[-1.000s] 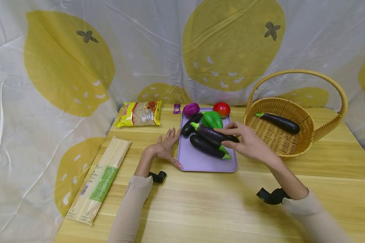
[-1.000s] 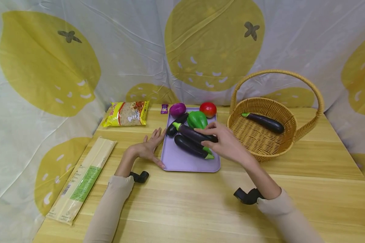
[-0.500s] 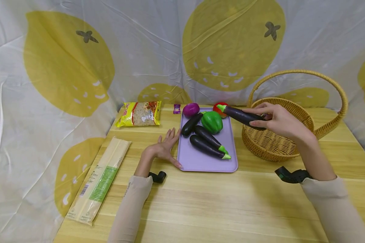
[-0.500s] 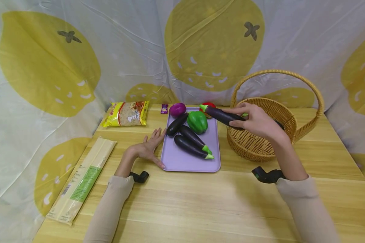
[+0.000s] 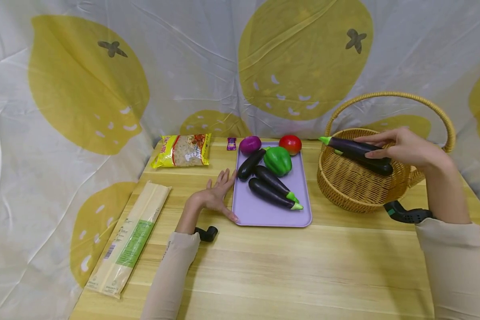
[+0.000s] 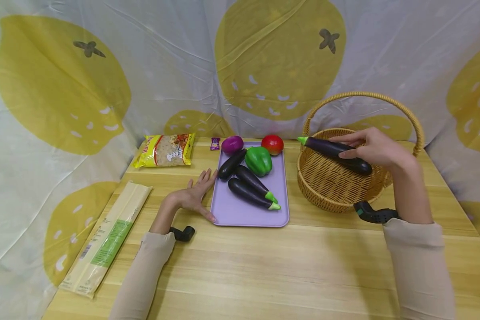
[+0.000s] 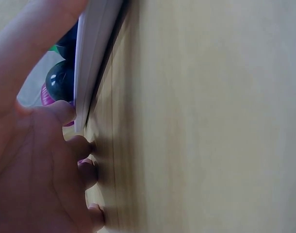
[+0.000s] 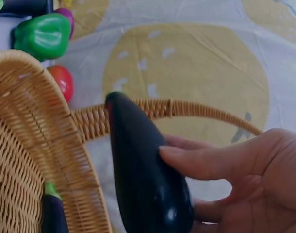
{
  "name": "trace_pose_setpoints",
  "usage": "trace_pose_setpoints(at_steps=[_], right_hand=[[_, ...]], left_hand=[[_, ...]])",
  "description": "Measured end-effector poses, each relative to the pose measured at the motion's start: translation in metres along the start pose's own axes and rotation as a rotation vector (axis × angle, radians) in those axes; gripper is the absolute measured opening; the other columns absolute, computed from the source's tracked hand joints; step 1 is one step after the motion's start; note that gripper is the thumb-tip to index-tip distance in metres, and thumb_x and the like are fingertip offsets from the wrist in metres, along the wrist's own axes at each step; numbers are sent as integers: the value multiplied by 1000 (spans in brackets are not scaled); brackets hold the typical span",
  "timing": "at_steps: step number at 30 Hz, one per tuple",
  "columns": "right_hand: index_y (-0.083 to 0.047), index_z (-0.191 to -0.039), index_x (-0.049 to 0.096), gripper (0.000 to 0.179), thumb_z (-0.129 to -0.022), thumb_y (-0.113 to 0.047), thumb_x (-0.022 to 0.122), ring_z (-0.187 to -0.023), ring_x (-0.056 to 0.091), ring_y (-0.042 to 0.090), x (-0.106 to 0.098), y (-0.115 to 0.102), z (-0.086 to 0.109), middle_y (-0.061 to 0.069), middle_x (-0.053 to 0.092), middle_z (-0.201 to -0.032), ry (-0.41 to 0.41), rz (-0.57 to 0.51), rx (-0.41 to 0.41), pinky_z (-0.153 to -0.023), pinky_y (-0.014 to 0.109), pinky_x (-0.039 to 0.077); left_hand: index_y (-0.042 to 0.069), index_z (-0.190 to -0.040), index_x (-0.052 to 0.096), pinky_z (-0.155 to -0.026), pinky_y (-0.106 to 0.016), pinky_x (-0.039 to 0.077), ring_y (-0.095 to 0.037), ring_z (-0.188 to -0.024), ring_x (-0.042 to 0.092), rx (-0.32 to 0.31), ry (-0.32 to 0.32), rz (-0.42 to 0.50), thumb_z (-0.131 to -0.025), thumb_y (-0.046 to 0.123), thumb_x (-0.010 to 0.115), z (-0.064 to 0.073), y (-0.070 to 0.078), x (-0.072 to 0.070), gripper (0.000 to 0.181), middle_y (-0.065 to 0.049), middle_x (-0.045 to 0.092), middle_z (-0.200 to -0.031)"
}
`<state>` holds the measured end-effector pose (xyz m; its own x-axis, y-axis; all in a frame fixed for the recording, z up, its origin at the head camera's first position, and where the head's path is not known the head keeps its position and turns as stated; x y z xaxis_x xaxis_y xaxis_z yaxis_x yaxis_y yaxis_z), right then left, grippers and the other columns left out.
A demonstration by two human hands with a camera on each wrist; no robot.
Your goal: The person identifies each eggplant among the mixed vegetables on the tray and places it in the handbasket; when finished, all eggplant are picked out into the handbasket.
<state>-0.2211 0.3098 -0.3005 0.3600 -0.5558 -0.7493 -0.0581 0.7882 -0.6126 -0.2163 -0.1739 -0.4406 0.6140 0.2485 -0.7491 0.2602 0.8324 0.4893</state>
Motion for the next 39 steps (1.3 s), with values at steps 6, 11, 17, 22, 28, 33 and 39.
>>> trace_pose_setpoints(at_steps=[6,11,17,22,28,33,39], right_hand=[[-7,-149,56,50,-100,-14,67,-107,63,10,-3,21,-5,29,53,-150,-46,70,-3,-64,28,41],[-1,-152,49,55,-102,-17,65,-97,60,37,0,34,-15,39,42,-153,-96,61,51,-65,29,41],[4,-151,47,51,-100,-2,53,-99,61,44,2,48,-29,45,42,-148,-109,28,80,-58,31,35],[6,-150,46,50,-101,1,52,-135,40,62,4,60,-39,46,40,-149,-133,10,88,-80,43,52],[7,-146,50,48,-99,7,48,-141,33,63,7,70,-47,44,37,-151,-156,-54,95,-115,75,30],[3,-146,54,46,-100,6,49,-140,33,63,8,76,-50,44,38,-150,-181,-39,95,-115,77,26],[-5,-145,59,45,-100,-4,62,-139,36,62,9,81,-54,44,38,-150,-164,-37,123,-114,78,25]], left_hand=[[16,-165,-17,-127,-64,-14,-34,-159,-24,4,2,4,-69,50,95,1,0,0,151,-18,-26,-170],[16,-165,-17,-127,-64,-13,-33,-159,-24,3,2,1,-69,49,95,-1,-1,0,150,-17,-25,-171],[16,-165,-16,-127,-64,-13,-33,-160,-24,4,2,6,-69,50,95,-1,-3,1,151,-17,-25,-171],[16,-165,-16,-127,-64,-13,-34,-159,-24,10,3,8,-69,50,95,-1,-2,0,151,-18,-25,-171],[17,-165,-17,-127,-64,-14,-33,-159,-24,9,1,8,-70,49,94,0,0,0,150,-17,-26,-171],[17,-165,-17,-127,-64,-15,-33,-159,-25,13,3,13,-70,49,94,0,0,0,150,-17,-25,-171],[17,-165,-18,-127,-64,-14,-33,-159,-25,10,1,7,-70,49,94,-1,-2,1,150,-17,-26,-171]])
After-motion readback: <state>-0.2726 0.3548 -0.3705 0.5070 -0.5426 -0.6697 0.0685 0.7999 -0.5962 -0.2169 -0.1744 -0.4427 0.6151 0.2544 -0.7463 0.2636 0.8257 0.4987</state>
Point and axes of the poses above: each hand's wrist, its own z-axis away from the middle knuckle, its own x-axis out of the palm, y = z × x, the point moved 1 cm from there along -z, towards the middle knuckle
